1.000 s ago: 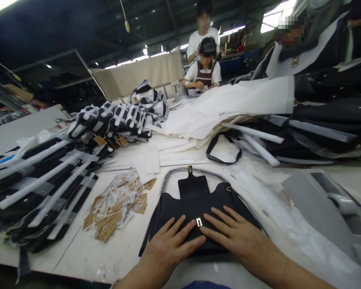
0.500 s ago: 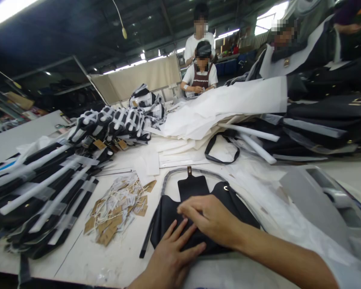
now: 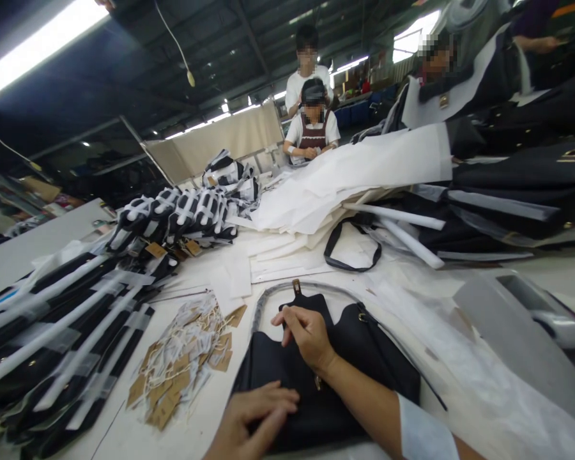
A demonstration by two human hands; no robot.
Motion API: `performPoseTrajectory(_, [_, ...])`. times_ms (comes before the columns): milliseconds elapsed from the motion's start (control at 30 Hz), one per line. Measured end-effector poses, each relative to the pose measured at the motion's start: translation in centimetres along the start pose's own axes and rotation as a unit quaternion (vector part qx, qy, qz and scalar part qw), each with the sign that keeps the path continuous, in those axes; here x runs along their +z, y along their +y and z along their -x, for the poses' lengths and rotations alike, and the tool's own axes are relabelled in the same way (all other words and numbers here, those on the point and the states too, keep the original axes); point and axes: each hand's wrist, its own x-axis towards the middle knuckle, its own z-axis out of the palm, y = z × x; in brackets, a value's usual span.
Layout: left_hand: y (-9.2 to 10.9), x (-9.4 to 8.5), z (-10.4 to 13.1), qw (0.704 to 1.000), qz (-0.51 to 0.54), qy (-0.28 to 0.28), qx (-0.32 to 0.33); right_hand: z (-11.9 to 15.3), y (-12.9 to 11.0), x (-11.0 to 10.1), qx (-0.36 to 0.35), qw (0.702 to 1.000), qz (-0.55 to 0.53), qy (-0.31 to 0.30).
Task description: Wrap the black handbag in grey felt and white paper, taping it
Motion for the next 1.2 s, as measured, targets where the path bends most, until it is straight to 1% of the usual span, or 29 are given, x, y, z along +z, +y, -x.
performPoseTrajectory(33, [0.8, -1.3, -1.1, 0.995, 0.042, 0.064, -0.058, -0.3, 0.0, -0.1, 0.011, 0.999, -0.023, 0.027])
performPoseTrajectory(67, [1.4, -2.4, -2.4, 0.985, 0.058, 0.127, -0.101, -0.7, 0.1, -0.3, 0.022, 0.997, -0.048, 0.056])
performPoseTrajectory(100, [1.7, -3.2, -4.1, 0.977, 0.050, 0.169, -0.121, -1.0, 0.1, -0.5, 0.031, 0.993, -0.073, 0.087])
performPoseTrajectory(133, [1.9, -3.8, -6.0, 0.975, 0.031, 0.181, -0.123, -1.4, 0.2, -0.7, 0.038, 0.987, -0.099, 0.118])
performPoseTrajectory(200, [1.3, -4.2, -10.0, 0.978, -0.021, 0.174, -0.114, -2.2, 0.5, -1.2, 0.049, 0.972, -0.147, 0.179])
performPoseTrajectory(300, [-0.7, -3.5, -14.9, 0.978, -0.056, 0.167, -0.115, -2.9, 1.0, -2.0, 0.063, 0.947, -0.203, 0.242])
performPoseTrajectory(367, [-2.1, -2.9, -16.9, 0.979, -0.059, 0.157, -0.116, -3.1, 1.2, -2.3, 0.075, 0.936, -0.227, 0.257])
performPoseTrajectory(433, [-3.2, -2.6, -17.9, 0.981, -0.051, 0.151, -0.113, -3.1, 1.2, -2.4, 0.091, 0.932, -0.241, 0.254])
performPoseTrajectory(500, [-3.6, -2.6, -18.0, 0.982, -0.037, 0.150, -0.105, -3.0, 1.1, -2.3, 0.112, 0.933, -0.244, 0.241])
performPoseTrajectory(567, [-3.5, -2.8, -17.7, 0.984, -0.021, 0.148, -0.095, -2.9, 1.0, -2.1, 0.140, 0.935, -0.239, 0.222])
performPoseTrajectory(700, [-2.2, -2.9, -16.2, 0.988, -0.002, 0.141, -0.057, -2.7, 0.8, -1.9, 0.198, 0.940, -0.216, 0.177])
performPoseTrajectory(800, [-0.9, -3.1, -14.7, 0.991, -0.012, 0.131, -0.017, -2.4, 0.5, -1.8, 0.222, 0.944, -0.197, 0.144])
performPoseTrajectory(933, [-0.1, -3.1, -12.7, 0.990, -0.043, 0.132, 0.022, -1.8, 0.1, -1.6, 0.219, 0.951, -0.192, 0.099])
performPoseTrajectory(1033, [-0.1, -2.9, -11.8, 0.986, -0.055, 0.157, 0.021, -1.4, 0.1, -1.6, 0.207, 0.950, -0.223, 0.073])
performPoseTrajectory(1133, [-0.2, -2.7, -11.4, 0.982, -0.061, 0.176, 0.017, -1.2, 0.4, -1.7, 0.200, 0.947, -0.243, 0.066])
performPoseTrajectory(1200, [0.0, -2.7, -11.4, 0.983, -0.066, 0.168, 0.026, -1.2, 0.7, -1.9, 0.195, 0.949, -0.238, 0.071])
